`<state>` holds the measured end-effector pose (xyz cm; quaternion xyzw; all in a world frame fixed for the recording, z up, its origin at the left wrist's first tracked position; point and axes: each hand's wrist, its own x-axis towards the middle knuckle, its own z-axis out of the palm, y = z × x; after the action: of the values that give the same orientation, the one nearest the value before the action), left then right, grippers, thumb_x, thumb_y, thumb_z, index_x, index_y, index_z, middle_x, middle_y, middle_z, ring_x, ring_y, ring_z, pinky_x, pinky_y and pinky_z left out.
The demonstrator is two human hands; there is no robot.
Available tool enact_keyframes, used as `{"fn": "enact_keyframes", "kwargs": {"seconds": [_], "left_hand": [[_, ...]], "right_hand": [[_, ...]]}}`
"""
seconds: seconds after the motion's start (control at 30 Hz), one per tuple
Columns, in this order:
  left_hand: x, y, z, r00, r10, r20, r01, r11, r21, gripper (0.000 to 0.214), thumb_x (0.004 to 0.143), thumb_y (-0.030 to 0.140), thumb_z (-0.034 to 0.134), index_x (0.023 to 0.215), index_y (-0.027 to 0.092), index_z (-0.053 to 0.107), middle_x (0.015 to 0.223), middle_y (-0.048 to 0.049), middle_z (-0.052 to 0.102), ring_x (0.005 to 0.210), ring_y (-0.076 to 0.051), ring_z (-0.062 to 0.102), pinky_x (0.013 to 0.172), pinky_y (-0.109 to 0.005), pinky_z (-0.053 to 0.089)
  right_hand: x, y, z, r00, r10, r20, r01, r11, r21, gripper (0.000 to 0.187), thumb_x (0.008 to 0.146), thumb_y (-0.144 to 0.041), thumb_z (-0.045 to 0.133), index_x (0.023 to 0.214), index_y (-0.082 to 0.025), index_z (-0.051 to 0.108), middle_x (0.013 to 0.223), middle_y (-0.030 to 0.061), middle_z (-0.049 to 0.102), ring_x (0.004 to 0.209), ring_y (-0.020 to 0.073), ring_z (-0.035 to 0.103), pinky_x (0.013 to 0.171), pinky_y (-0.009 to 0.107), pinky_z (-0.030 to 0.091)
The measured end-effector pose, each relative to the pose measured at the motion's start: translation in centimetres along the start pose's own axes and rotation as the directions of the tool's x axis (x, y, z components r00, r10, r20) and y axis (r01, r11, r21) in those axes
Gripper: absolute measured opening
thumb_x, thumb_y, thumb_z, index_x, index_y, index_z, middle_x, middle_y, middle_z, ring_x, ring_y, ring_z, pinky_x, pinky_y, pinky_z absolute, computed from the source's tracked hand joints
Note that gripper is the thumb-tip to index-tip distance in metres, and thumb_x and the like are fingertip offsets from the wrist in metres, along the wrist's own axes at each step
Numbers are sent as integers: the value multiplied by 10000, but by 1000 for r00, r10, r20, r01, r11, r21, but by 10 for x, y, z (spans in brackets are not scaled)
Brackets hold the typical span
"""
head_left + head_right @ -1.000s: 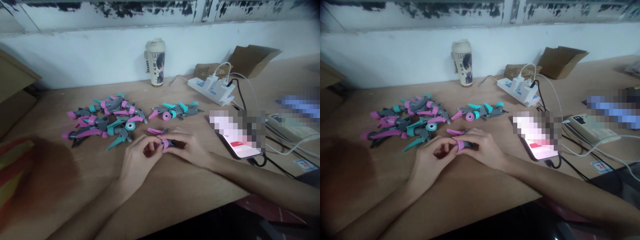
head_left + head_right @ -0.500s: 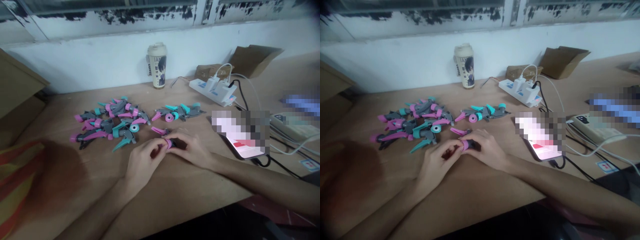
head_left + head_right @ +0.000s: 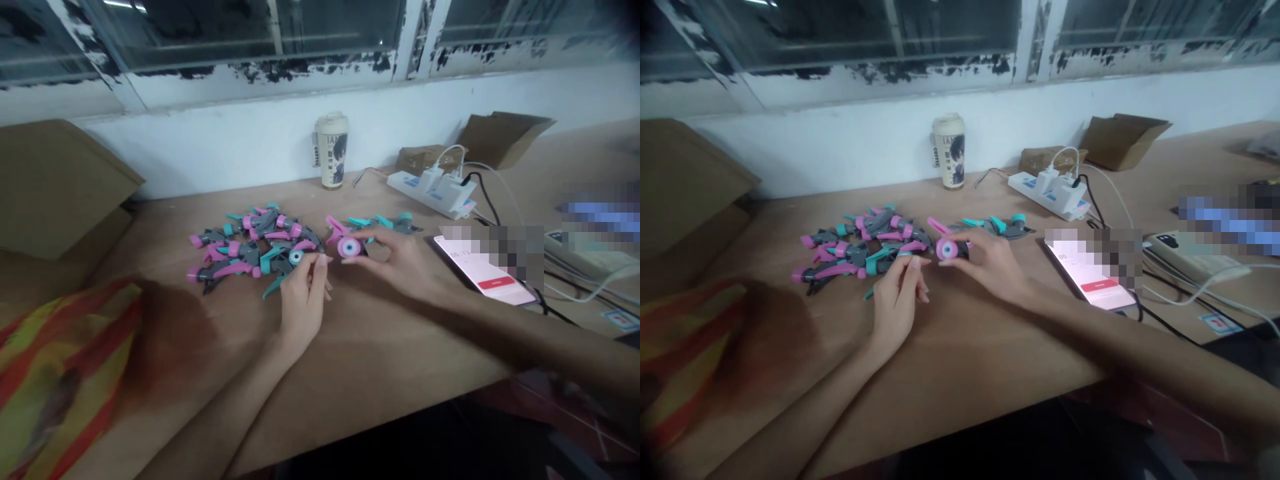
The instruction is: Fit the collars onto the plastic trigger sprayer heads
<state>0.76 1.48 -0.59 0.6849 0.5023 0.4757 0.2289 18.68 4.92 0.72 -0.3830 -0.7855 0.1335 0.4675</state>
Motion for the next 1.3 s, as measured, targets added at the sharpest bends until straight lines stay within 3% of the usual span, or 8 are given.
{"fn": "enact_keyframes", "kwargs": {"seconds": [0.13, 0.3, 0.53, 0.7, 0.83, 0.97, 1.17, 1.3], "left_hand": [[2, -9, 2, 996, 10, 92, -21, 993, 113, 135, 888, 285, 457, 890, 183, 546, 627, 38, 559, 502, -92, 552, 548, -216, 436], [-1, -10, 8, 941, 85, 327, -189, 933, 305, 102, 830, 207, 508, 802, 191, 604, 658, 15, 620, 601, -128, 578, 578, -235, 412], [-3, -9, 9, 924, 65, 376, -209, 911, 355, 158, 835, 225, 500, 835, 172, 649, 732, -29, 670, 668, -163, 611, 628, -268, 449], [-2, -10, 10, 917, 66, 393, -220, 905, 363, 160, 827, 211, 500, 815, 164, 652, 765, -51, 678, 710, -188, 622, 657, -290, 459], [-1, -10, 9, 911, 76, 405, -233, 905, 357, 142, 829, 199, 499, 830, 178, 639, 736, -28, 662, 684, -164, 608, 633, -263, 446], [0, -10, 9, 907, 84, 413, -245, 902, 356, 114, 818, 184, 508, 805, 190, 621, 697, -3, 640, 637, -140, 580, 593, -240, 412], [1, -7, 8, 906, 96, 413, -263, 892, 369, 121, 818, 185, 489, 776, 189, 602, 640, 15, 587, 583, -127, 536, 545, -231, 358], [3, -5, 8, 907, 89, 411, -267, 877, 399, 119, 818, 201, 483, 782, 193, 596, 625, 27, 557, 571, -118, 521, 553, -221, 359]], "right_hand": [[53, -12, 19, 996, -92, 10, 92, 995, 47, 300, 769, -325, 659, 1036, -195, 617, 1084, 44, 659, 1022, 194, 595, 909, 339, 441], [102, -14, 72, 959, -143, 245, 147, 989, 1, 301, 740, -243, 684, 1012, -140, 608, 996, 67, 677, 955, 195, 603, 867, 341, 433], [112, -23, 122, 884, -254, 393, 346, 920, -184, 282, 785, -231, 634, 1055, -183, 567, 1042, 46, 658, 1048, 235, 562, 1036, 525, 153], [113, -29, 126, 855, -252, 453, 389, 889, -240, 327, 789, -248, 633, 1096, -169, 556, 1073, 76, 648, 1086, 257, 539, 1019, 498, 213], [116, -33, 103, 841, -238, 485, 362, 915, -178, 421, 798, -281, 621, 1188, -164, 516, 1169, 86, 619, 1063, 227, 560, 918, 364, 376], [105, -19, 44, 850, -156, 503, 314, 916, -248, 273, 820, -238, 580, 1081, -162, 602, 1082, 68, 658, 974, 201, 599, 846, 315, 419], [70, 55, -58, 840, 350, 414, -32, 795, -606, 189, 830, -206, 558, 975, -149, 665, 944, 74, 694, 885, 183, 624, 797, 289, 434], [54, 98, -87, 834, 519, 189, -237, 646, -725, 274, 870, -338, 531, 1014, -121, 615, 1015, 109, 635, 899, 206, 607, 778, 358, 489]]}}
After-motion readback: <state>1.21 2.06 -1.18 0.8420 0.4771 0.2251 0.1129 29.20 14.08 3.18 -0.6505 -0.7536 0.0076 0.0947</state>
